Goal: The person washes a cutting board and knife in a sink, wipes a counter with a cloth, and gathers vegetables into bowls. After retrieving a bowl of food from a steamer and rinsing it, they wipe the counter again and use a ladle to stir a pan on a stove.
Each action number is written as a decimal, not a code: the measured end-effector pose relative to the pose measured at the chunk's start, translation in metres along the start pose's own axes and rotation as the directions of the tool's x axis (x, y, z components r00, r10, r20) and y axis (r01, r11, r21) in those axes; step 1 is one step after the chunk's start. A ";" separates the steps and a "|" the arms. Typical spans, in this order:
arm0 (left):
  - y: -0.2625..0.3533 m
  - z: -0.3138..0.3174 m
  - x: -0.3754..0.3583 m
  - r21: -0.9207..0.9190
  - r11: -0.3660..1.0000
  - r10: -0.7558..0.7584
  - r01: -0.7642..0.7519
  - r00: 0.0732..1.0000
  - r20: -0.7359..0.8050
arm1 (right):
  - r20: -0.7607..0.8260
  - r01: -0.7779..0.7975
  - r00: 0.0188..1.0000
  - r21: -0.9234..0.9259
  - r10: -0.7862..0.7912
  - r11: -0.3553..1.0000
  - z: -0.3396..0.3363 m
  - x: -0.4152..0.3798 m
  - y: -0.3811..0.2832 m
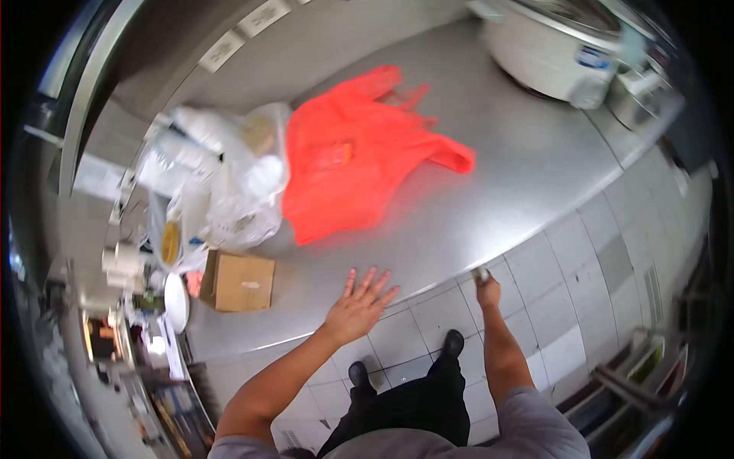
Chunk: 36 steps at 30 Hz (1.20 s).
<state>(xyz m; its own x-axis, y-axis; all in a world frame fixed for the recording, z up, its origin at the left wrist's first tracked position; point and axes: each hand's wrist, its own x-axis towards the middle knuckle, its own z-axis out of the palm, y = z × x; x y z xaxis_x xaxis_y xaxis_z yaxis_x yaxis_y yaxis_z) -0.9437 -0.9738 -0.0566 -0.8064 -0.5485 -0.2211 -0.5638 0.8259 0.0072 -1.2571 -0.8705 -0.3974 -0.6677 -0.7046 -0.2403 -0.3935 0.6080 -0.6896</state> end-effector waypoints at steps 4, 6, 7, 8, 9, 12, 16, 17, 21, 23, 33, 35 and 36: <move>-0.002 0.003 0.002 -0.010 1.000 0.018 -0.018 0.998 -0.057 | -0.119 0.190 0.972 -0.120 -0.204 0.974 0.030 0.039 0.015; -0.003 0.005 -0.001 -0.029 0.999 -0.034 0.032 0.998 -0.055 | -0.187 0.535 0.792 -0.247 -0.581 0.808 0.044 0.064 0.006; -0.004 0.006 0.000 -0.022 1.000 -0.005 0.003 0.997 -0.075 | -0.139 0.489 0.841 -0.218 -0.522 0.845 0.053 0.078 0.000; -0.005 0.006 -0.001 -0.012 0.999 0.028 -0.030 0.995 -0.095 | -0.072 0.371 0.918 -0.186 -0.389 0.910 0.061 0.088 -0.004; -0.006 0.007 -0.003 -0.007 1.000 -0.016 0.015 0.996 -0.089 | -0.007 0.251 0.967 -0.162 -0.256 0.954 0.068 0.097 -0.008; -0.009 0.012 -0.006 -0.030 0.999 0.011 -0.015 0.991 -0.136 | 0.152 0.068 0.987 -0.125 -0.049 0.990 0.076 0.113 -0.025; -0.009 0.015 -0.012 -0.004 1.000 -0.010 0.010 0.971 -0.237 | 0.455 -0.013 0.890 0.087 -0.028 0.996 0.094 0.102 -0.010; -0.008 0.020 -0.012 -0.028 1.000 -0.010 0.002 0.961 -0.276 | 0.620 -0.145 0.785 0.172 0.007 0.974 0.098 0.092 0.003; -0.006 0.020 -0.022 -0.150 0.988 -0.040 -0.025 0.908 -0.417 | 0.917 -0.049 0.364 -0.152 0.160 0.987 0.056 -0.039 -0.021; 0.001 0.020 -0.027 -0.207 0.978 -0.119 0.026 0.885 -0.451 | 0.960 0.015 0.227 -0.172 0.164 0.985 0.023 -0.108 -0.040; 0.143 0.199 -0.261 -0.876 0.474 -0.371 0.090 0.923 -0.106 | 0.885 0.086 0.398 -0.297 0.240 0.951 -0.062 -0.172 -0.095; 0.163 0.267 -0.389 -0.848 0.175 -0.602 0.501 0.736 0.310 | 0.901 0.113 0.406 -0.218 0.155 0.969 -0.062 -0.152 -0.094; 0.186 0.319 -0.461 -0.785 0.038 -0.782 0.618 0.508 0.362 | 0.895 0.176 0.422 -0.237 0.144 0.955 -0.030 -0.131 -0.081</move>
<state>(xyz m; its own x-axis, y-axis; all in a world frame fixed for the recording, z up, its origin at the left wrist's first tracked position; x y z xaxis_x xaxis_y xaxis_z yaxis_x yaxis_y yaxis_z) -0.6202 -0.5258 -0.2643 0.0962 -0.8767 -0.4713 -0.6599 -0.4106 0.6292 -1.1564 -0.8166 -0.2898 0.2267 -0.5373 -0.8123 -0.6437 0.5433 -0.5390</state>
